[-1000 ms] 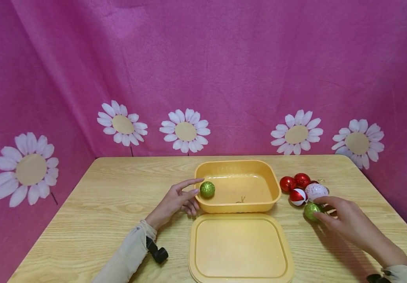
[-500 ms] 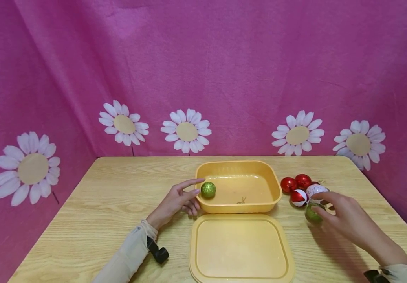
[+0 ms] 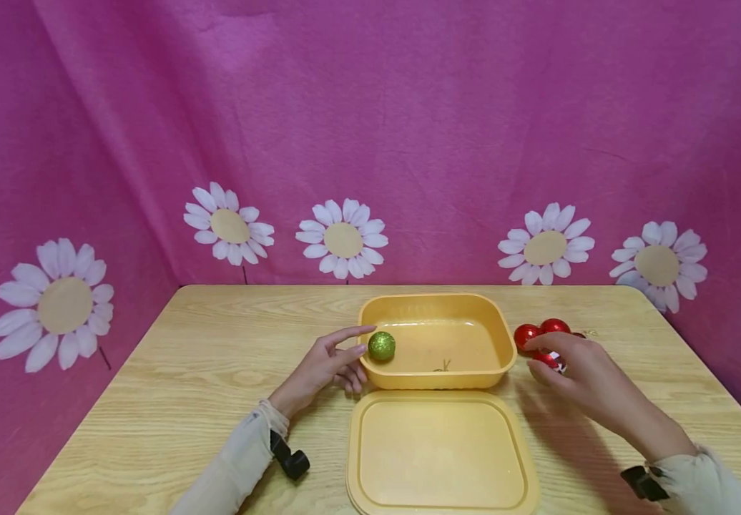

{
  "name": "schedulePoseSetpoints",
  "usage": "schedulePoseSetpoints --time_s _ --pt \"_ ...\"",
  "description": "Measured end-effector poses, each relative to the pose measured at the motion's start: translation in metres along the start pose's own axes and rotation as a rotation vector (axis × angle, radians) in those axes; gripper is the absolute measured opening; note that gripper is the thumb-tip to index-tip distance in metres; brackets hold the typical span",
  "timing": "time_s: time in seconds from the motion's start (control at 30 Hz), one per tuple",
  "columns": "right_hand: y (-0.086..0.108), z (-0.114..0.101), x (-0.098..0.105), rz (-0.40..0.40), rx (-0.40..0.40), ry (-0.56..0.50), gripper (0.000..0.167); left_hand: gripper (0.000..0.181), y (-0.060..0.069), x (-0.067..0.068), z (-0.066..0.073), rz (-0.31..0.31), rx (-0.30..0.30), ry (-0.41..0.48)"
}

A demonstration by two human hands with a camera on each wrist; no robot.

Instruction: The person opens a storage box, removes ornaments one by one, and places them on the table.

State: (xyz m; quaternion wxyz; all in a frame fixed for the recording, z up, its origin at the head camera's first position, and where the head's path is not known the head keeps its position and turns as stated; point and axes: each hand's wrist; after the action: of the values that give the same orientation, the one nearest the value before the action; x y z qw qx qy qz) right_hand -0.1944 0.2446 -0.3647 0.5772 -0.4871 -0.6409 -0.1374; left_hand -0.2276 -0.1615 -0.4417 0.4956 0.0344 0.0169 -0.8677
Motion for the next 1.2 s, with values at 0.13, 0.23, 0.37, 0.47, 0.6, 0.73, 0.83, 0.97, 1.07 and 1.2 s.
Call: schedulePoseSetpoints --time_s 0.13,0.23,0.37,0.47,0.6,0.73,0.83,0.97,1.07,1.2 --pt "-0.014 -0.010 -0.006 -0.007 0.037 -0.037 0.024 0.048 0.000 0.000 0.001 -0.003 -0.007 -0.005" --pt "-0.023 -0.015 -0.012 -0.031 0.041 -0.068 0.022 0.048 0.000 0.000 0.001 -0.012 -0.014 -0.010" --pt "-0.035 -0.021 -0.020 -0.089 0.017 -0.104 0.022 0.048 -0.001 0.001 0.002 -0.015 -0.012 -0.017" --pt "-0.044 -0.023 -0.026 -0.129 0.012 -0.152 0.023 0.048 -0.001 0.000 0.002 -0.011 -0.009 -0.019" --pt "-0.055 -0.023 -0.037 -0.177 -0.016 -0.260 0.023 0.048 -0.001 -0.001 0.004 -0.005 -0.008 -0.016" --pt "-0.067 -0.024 -0.050 -0.225 -0.055 -0.377 0.024 0.047 -0.001 -0.002 0.005 -0.002 0.000 -0.013" --pt "-0.078 -0.029 -0.058 -0.248 -0.041 -0.417 0.024 0.047 0.000 -0.002 0.006 0.001 0.004 -0.014" --pt "-0.093 -0.038 -0.069 -0.263 -0.009 -0.411 0.024 0.048 0.000 -0.002 0.007 0.014 0.010 -0.020" --pt "-0.102 -0.045 -0.078 -0.279 0.008 -0.404 0.025 0.048 0.000 -0.003 0.007 0.026 0.015 -0.028" --pt "-0.111 -0.050 -0.090 -0.315 0.036 -0.407 0.029 0.051 0.000 -0.003 0.008 0.045 0.008 -0.037"
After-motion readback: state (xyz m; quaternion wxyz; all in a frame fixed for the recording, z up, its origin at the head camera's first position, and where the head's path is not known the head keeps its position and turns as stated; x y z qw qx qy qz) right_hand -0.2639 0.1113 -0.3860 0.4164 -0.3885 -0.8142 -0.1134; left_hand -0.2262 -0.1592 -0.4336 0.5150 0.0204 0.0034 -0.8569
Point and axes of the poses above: each hand's wrist, its own y-axis away from the middle knuckle, its own x-axis out of the back of the hand, z = x × y, and after that the axes turned 4 degrees about -z, right-handed
